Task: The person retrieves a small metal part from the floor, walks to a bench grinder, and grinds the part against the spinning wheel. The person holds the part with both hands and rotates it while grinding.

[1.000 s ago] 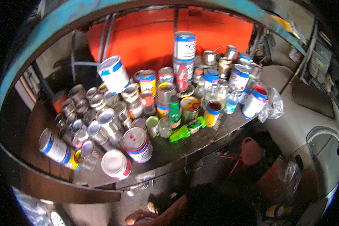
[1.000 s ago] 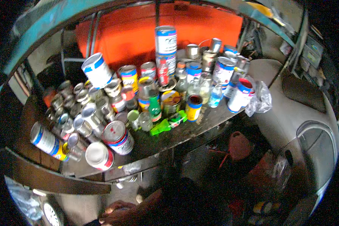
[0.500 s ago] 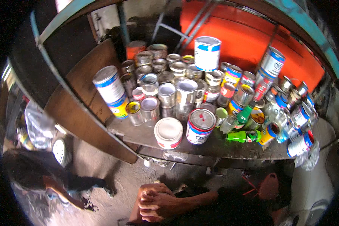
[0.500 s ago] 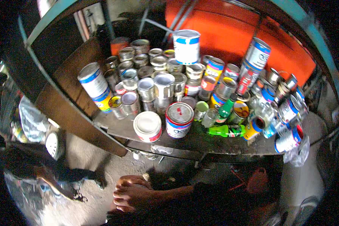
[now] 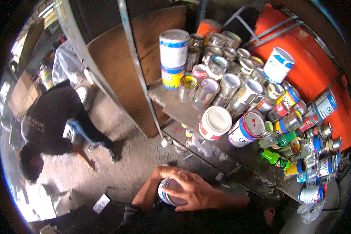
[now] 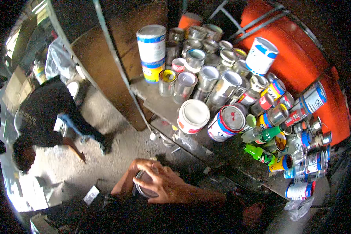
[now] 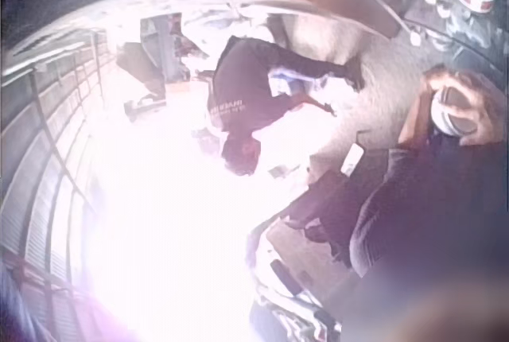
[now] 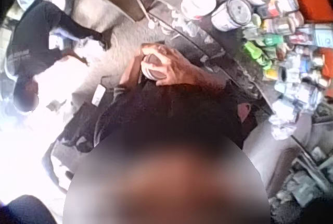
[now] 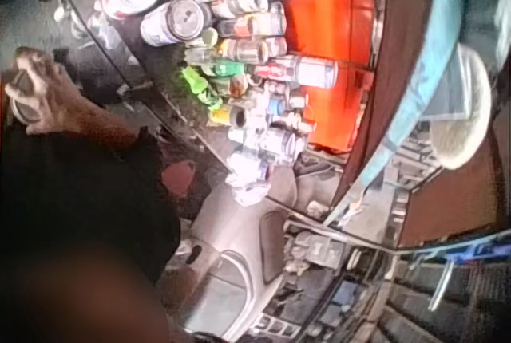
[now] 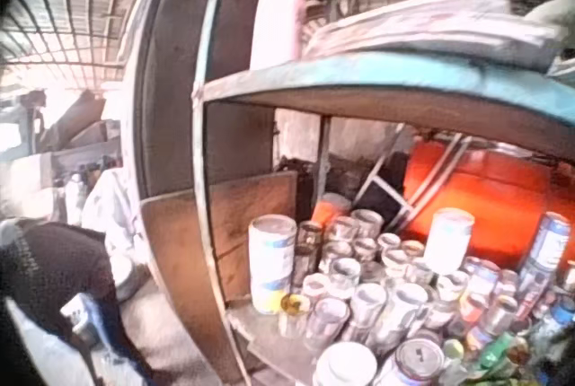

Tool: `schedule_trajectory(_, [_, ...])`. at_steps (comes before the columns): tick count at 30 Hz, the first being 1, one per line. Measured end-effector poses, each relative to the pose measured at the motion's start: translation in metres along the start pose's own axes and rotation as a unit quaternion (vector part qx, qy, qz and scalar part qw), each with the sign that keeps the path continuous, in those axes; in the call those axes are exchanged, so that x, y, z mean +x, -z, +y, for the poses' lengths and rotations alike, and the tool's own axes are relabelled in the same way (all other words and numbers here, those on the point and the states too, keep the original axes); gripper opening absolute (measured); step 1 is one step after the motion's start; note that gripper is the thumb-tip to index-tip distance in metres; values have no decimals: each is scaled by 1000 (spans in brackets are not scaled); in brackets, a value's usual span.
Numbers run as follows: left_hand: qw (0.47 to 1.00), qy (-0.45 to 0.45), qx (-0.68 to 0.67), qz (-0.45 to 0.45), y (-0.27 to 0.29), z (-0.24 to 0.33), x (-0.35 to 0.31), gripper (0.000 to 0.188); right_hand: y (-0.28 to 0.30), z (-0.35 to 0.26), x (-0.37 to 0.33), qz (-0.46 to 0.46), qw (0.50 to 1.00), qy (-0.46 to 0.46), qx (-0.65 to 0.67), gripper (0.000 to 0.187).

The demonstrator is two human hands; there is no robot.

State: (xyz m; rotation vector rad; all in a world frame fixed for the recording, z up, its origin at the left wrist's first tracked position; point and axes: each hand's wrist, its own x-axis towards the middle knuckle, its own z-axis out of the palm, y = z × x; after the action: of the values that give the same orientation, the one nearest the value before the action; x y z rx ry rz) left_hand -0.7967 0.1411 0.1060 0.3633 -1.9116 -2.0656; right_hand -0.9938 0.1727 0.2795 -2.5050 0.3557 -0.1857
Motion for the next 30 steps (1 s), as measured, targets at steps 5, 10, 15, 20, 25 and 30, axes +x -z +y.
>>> schedule_trajectory(5, [988,131,-66,47,-8,24,7,41,7,-1,2,39,998,20,39,65])
schedule_trajectory(10, [978,161,-116,56,-12,50,10,38,12,2,-4,86,992,22,94,65])
schedule_trajectory(15, [988,99,-35,117,-13,41,3,34,12,9,-18,173,957,15,231,72])
schedule_trajectory(20, [993,-44,-69,86,-11,21,5,40,-9,33,-17,244,897,122,349,81])
schedule_trajectory(25, [999,-37,-30,-8,0,16,2,37,-34,40,-3,284,780,186,525,86])
schedule_trajectory(30, [998,61,-22,3,3,29,1,37,-45,42,4,256,626,210,706,93])
